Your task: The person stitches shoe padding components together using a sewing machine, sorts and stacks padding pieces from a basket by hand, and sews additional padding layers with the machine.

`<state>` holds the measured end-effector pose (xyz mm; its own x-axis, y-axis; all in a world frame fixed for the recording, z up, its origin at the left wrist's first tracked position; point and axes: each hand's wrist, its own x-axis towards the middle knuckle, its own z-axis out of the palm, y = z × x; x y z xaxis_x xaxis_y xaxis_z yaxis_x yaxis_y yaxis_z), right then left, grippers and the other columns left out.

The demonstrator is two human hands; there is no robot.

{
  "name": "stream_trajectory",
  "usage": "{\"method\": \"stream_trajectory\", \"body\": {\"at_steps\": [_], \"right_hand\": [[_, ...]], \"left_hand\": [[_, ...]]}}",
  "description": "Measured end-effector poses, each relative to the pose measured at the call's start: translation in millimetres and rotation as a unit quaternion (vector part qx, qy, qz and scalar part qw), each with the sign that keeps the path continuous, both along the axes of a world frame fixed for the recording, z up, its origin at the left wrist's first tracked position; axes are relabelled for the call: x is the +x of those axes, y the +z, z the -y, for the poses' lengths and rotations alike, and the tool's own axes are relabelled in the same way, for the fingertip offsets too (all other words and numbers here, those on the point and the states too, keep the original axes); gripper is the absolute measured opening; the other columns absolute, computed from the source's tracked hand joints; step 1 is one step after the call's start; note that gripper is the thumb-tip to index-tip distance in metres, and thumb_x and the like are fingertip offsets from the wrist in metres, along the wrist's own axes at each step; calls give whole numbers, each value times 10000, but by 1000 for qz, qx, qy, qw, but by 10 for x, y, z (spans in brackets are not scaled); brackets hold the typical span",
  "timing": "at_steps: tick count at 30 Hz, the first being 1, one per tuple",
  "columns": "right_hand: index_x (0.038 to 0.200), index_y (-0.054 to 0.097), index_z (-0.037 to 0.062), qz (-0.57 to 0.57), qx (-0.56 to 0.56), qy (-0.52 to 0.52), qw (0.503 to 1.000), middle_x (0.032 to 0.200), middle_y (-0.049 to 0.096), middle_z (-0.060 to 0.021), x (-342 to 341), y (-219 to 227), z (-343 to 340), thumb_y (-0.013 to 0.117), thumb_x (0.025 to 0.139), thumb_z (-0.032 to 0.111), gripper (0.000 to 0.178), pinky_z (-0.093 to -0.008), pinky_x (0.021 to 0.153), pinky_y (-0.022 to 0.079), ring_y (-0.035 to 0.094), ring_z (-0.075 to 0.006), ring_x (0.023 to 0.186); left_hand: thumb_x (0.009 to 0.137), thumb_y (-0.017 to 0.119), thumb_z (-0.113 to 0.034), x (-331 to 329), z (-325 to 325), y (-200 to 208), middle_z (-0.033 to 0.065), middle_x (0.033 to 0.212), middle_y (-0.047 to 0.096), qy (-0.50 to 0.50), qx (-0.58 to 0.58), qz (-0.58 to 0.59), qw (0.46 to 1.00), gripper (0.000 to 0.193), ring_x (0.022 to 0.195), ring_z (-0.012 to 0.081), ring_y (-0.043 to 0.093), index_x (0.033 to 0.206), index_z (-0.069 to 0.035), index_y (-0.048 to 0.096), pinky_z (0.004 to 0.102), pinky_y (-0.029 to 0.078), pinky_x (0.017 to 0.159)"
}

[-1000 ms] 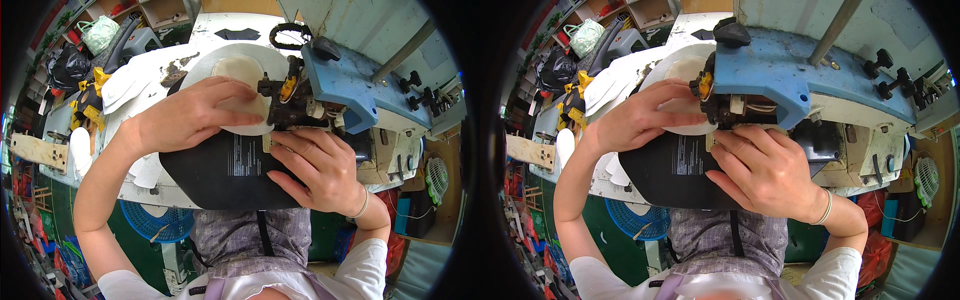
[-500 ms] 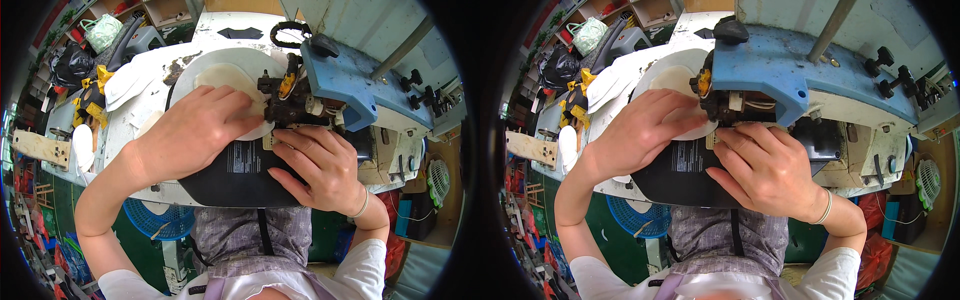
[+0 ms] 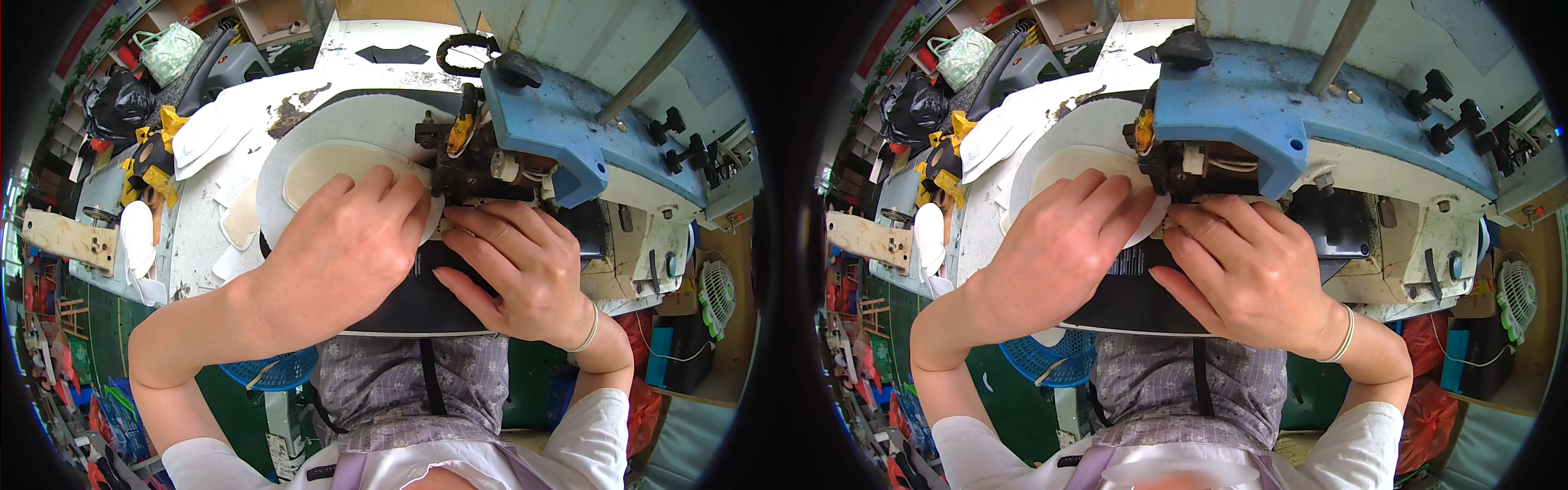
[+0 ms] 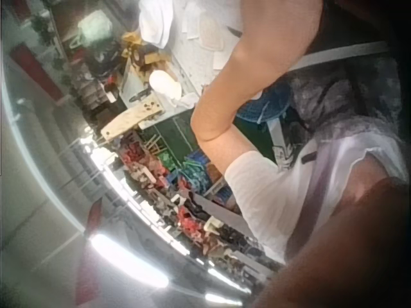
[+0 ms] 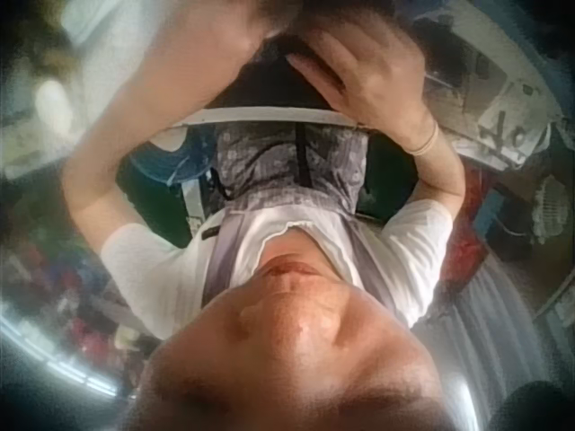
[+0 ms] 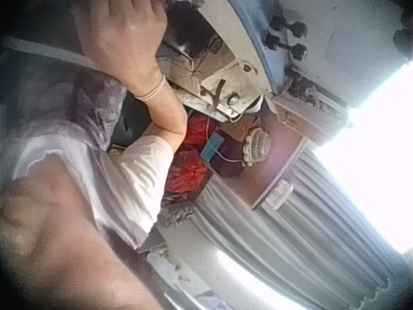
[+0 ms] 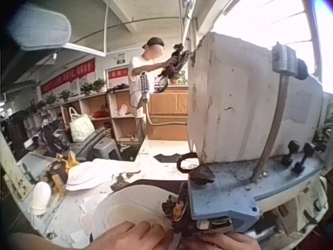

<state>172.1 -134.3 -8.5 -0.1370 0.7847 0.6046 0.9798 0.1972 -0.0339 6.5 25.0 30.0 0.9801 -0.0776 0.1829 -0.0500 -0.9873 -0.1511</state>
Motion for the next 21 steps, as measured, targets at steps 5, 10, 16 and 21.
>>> {"method": "stream_trajectory", "body": {"at_steps": [5,10,16,21], "right_hand": [[986,704,66,3,2,-2,1000,1105,703,-65,-1,-5,7,801,788,272,301,-354,765,542,664,-247,995],[971,706,72,1,0,26,1000,1118,697,-58,1,-3,-2,808,766,247,289,-333,748,539,666,-223,972],[995,720,66,4,-4,27,1000,1123,701,-55,-4,25,-2,814,755,239,310,-323,738,534,670,-213,960],[1001,728,63,5,-10,24,1000,1118,704,-56,-11,23,-10,812,763,243,310,-322,732,530,672,-211,956]], "left_hand": [[740,717,-105,-11,-15,4,169,1118,604,-4,-35,2,999,507,979,333,602,1213,56,632,419,527,853],[758,776,-149,-78,-148,-2,197,1260,616,-27,-160,24,986,498,1046,353,596,1207,29,651,429,521,917],[821,757,-218,-83,-476,-53,187,1370,602,-105,-202,23,973,444,1141,377,573,1212,-16,698,457,476,1005],[874,703,-275,-33,-728,-63,177,1398,585,-167,-136,-2,977,418,1288,413,525,1258,-112,724,530,383,1120]]}}
